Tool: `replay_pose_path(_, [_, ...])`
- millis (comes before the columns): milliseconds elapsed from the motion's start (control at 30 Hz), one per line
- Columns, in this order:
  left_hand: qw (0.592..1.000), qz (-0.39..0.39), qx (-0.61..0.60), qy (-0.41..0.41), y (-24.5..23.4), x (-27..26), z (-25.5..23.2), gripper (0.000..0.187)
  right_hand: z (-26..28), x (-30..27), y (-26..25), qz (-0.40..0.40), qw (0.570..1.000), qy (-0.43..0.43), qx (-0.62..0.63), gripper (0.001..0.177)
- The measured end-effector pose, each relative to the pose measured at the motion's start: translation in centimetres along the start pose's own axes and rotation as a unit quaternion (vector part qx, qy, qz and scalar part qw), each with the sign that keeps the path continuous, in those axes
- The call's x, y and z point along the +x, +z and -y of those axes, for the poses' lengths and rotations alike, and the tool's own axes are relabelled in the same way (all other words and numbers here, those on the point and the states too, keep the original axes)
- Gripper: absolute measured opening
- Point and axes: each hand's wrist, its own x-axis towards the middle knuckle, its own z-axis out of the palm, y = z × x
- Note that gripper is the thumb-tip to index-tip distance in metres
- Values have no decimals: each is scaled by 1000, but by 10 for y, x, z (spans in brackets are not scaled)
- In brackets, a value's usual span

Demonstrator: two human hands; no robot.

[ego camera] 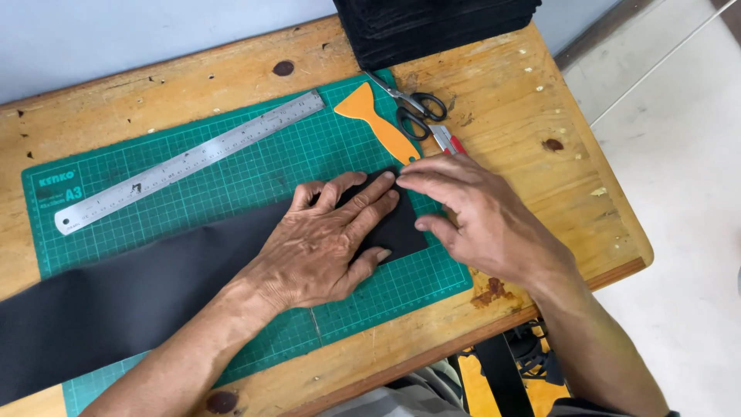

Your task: The person measures and cuts a long strip of black fabric on a green cutting mat using a metal ruler and a red utility knife. They align the ruler to mark straight lines and slice through the material to create rectangular pieces.

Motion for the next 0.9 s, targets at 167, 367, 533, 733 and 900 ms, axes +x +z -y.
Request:
replay_pose_path(167, [1000, -11, -8, 1, 1, -2, 0, 72, 7, 11, -2, 68, 997, 22, 21, 62])
replay_pose_path(367, [1000, -29, -12, 3, 2, -2, 1, 73, -2, 11, 1, 111, 993, 30, 3, 67])
replay_pose_path(533, [1000, -22, -10, -3, 2, -2, -1, 72, 1, 7, -1, 100, 994, 30, 35, 67])
replay_pose_path(733, [998, -35, -43, -5, -3, 0, -1, 66, 5, 9, -4, 60, 991, 78, 90, 90])
replay_pose_path(900, [998, -35, -59, -3, -3, -1, -2, 56, -1, 2, 2, 76, 994, 32, 76, 80])
